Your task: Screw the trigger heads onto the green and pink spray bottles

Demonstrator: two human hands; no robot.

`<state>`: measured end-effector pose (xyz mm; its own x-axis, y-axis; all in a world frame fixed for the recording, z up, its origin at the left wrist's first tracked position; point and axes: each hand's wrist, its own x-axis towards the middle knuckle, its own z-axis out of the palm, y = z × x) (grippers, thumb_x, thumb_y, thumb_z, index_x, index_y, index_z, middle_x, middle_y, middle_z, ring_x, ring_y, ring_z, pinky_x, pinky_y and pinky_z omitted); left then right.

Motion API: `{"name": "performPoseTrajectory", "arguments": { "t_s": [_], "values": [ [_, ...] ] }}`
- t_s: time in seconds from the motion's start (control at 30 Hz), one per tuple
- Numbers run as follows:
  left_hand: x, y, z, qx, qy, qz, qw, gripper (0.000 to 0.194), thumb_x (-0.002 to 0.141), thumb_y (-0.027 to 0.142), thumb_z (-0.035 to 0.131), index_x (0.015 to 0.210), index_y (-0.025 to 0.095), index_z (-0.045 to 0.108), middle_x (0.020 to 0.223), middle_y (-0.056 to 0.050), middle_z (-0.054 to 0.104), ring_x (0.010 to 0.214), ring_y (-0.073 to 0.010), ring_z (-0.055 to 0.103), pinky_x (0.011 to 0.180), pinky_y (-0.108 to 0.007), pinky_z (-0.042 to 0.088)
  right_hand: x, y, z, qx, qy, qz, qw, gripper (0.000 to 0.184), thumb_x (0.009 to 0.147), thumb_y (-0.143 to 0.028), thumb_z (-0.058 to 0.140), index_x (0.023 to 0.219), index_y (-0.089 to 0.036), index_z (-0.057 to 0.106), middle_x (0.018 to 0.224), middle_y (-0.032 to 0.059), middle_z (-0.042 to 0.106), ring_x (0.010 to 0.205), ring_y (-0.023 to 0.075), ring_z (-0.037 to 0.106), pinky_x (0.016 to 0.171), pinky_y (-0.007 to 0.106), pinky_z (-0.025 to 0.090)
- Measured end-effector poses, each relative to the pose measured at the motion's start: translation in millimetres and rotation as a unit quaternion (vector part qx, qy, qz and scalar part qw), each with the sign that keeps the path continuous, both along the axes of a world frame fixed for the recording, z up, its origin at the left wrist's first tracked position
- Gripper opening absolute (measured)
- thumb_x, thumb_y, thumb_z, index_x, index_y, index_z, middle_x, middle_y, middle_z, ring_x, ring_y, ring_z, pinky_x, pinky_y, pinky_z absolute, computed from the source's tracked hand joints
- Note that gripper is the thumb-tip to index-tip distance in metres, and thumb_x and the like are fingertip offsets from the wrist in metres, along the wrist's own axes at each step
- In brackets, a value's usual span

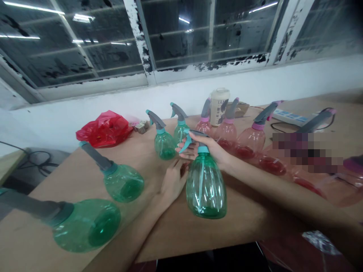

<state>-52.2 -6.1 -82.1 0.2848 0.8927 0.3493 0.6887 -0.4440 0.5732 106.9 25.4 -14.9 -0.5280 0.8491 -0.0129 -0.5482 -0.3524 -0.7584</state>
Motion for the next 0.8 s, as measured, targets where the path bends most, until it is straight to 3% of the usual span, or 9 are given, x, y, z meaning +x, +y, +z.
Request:
{"name": "performPoseTrajectory", "arguments": {
  "t_s": [0.13, 0.23, 0.47, 0.63, 0.8],
  "values": [
    [-1, 1, -3.1, 0.007, -0.001, 0.001, 1.0, 0.025, 0.09, 0.014, 0.049, 0.108, 0.02, 0.064, 0.107, -0.007, 0.069, 0.098, -0.0225, 0.067, 0.087, -0.035, 0.054, -2, -3, -4.0, -0.022, -0.039, -0.048, 0.998, 0.032, 0.077, -0.045, 0.074, 0.067, -0.017, 0.064, 0.06, 0.0004, 0.065, 0.06, 0.0133, 0.065, 0.067, 0.027, 0.058],
    [-2, 1, -3.9, 0.009, 0.004, 0.004, 1.0, 0.024, 0.089, 0.015, 0.05, 0.108, 0.019, 0.064, 0.105, -0.007, 0.069, 0.098, -0.0231, 0.067, 0.088, -0.037, 0.054, -4, -3, -8.3, -0.03, -0.072, -0.062, 0.995, 0.033, 0.08, -0.045, 0.072, 0.066, -0.017, 0.063, 0.058, 0.0005, 0.064, 0.054, 0.0114, 0.064, 0.059, 0.021, 0.055],
    [-3, 4, -4.5, 0.01, 0.029, 0.021, 0.999, 0.022, 0.088, 0.015, 0.053, 0.107, 0.015, 0.063, 0.107, -0.012, 0.068, 0.097, -0.0274, 0.067, 0.085, -0.041, 0.054, -6, 10, -26.3, -0.063, -0.043, 0.028, 0.997, 0.035, 0.089, -0.046, 0.061, 0.081, -0.013, 0.068, 0.077, 0.0084, 0.072, 0.071, 0.0158, 0.071, 0.068, 0.025, 0.059],
    [-2, 3, -3.2, 0.006, 0.037, 0.022, 0.999, 0.024, 0.087, 0.013, 0.054, 0.109, 0.018, 0.063, 0.108, -0.01, 0.068, 0.1, -0.0264, 0.066, 0.088, -0.04, 0.053, -4, 17, -38.5, -0.089, -0.015, 0.04, 0.995, 0.035, 0.092, -0.047, 0.058, 0.092, -0.014, 0.068, 0.084, 0.0085, 0.074, 0.078, 0.0175, 0.073, 0.071, 0.028, 0.061],
    [-2, 1, -1.7, 0.005, 0.039, 0.027, 0.999, 0.025, 0.088, 0.014, 0.053, 0.111, 0.018, 0.062, 0.11, -0.009, 0.067, 0.099, -0.0257, 0.066, 0.087, -0.04, 0.054, -4, 18, -39.6, -0.076, 0.0, 0.048, 0.996, 0.034, 0.089, -0.047, 0.061, 0.094, -0.014, 0.068, 0.087, 0.009, 0.075, 0.083, 0.0183, 0.073, 0.075, 0.029, 0.061]
  ]
}}
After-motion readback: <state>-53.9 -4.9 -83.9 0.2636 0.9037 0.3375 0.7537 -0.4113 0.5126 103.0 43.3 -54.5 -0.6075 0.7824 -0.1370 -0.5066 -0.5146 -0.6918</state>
